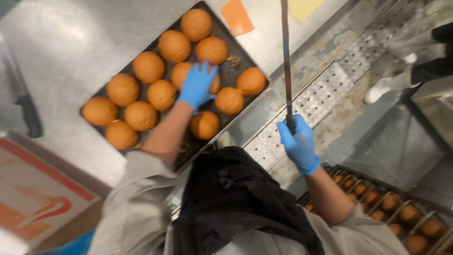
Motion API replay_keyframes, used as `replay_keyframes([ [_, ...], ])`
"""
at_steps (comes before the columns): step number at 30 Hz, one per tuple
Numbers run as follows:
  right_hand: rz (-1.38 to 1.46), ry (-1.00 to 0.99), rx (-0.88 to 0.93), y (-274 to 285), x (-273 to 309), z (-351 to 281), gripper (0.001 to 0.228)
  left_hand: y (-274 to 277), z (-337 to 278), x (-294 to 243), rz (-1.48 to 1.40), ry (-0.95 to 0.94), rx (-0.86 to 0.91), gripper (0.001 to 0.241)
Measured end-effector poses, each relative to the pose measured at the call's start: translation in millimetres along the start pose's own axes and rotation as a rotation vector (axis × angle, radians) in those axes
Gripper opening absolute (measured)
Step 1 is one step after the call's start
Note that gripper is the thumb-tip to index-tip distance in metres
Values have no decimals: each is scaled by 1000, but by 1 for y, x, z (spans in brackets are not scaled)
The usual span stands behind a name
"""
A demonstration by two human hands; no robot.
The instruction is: The recorder uses a long bread knife to cut a cross into the top of round bread buns on a metal tray.
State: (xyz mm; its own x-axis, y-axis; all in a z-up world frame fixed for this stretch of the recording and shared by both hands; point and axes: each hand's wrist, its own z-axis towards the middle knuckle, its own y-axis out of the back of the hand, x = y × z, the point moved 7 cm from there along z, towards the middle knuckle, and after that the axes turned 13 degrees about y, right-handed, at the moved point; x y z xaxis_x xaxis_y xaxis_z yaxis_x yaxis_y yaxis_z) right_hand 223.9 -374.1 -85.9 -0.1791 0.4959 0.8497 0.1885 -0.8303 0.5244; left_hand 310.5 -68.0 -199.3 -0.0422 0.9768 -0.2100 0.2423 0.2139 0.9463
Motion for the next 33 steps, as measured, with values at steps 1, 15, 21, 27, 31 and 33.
replay_keyframes([
  [1, 183, -32, -32, 1, -14, 3, 19, 9, -5, -1, -46, 23, -6, 105],
  [15, 870, -140, 27, 3, 42, 82, 24, 149, -105, -123, -1116, -288, -314, 109],
  [21, 530, 185, 84, 12, 110, 90, 25, 105, -111, -117, -2535, -90, 681, 93],
  [27, -34, 458, 117, 27, 127, 39, 17, 130, -122, -102, -2656, -148, 497, 81],
  [31, -186, 576, 275, 11, 136, 25, 25, 134, -117, -96, -2667, -209, 391, 85],
  [33, -164, 660, 253, 11, 142, 17, 26, 134, -120, -94, -2638, -216, 368, 86],
])
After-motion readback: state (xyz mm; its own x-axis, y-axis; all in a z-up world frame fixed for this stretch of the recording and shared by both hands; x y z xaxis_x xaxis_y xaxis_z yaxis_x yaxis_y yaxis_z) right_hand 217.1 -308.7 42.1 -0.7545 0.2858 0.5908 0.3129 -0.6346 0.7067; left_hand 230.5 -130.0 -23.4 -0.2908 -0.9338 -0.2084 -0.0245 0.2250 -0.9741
